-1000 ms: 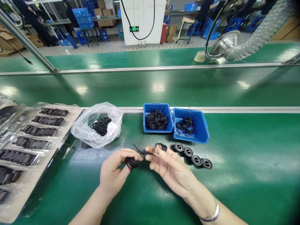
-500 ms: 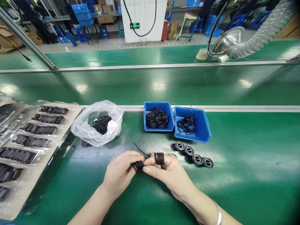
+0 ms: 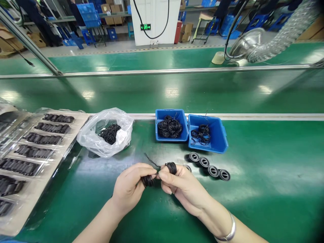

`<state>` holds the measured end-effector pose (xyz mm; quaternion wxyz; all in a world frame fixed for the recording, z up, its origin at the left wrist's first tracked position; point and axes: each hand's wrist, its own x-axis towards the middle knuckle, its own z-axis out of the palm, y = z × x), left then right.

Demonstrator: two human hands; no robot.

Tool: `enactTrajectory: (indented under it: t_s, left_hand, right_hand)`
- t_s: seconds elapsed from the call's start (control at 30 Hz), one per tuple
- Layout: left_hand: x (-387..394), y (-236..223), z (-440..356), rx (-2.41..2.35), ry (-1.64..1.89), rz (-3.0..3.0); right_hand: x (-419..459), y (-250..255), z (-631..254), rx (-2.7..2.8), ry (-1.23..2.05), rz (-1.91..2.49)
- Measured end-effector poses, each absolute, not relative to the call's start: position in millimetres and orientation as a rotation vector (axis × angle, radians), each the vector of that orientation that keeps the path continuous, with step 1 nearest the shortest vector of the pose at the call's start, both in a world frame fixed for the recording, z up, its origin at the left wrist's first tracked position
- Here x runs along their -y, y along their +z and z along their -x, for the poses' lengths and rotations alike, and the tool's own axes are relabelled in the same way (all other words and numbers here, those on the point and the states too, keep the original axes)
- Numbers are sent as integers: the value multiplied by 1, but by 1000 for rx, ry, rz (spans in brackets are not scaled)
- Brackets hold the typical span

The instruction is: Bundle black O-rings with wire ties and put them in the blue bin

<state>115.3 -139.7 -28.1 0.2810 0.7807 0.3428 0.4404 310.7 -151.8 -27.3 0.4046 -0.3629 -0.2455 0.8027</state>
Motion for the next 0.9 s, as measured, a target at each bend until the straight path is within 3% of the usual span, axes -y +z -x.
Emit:
enactTrajectory:
  t_s: [0.33,0.5,0.9]
  left_hand:
    - [137,-33,-115,-1231,1045,-1488]
    - [136,-32,-117,-1209,934,-1556]
    - [136,-25,-117,-1170,1031,-1854]
  right_hand:
    - [145,-24,-314,376,1962,753]
    - [144,-24,-317,377,1938,758]
    - [146,-25,-312,672,1809,934]
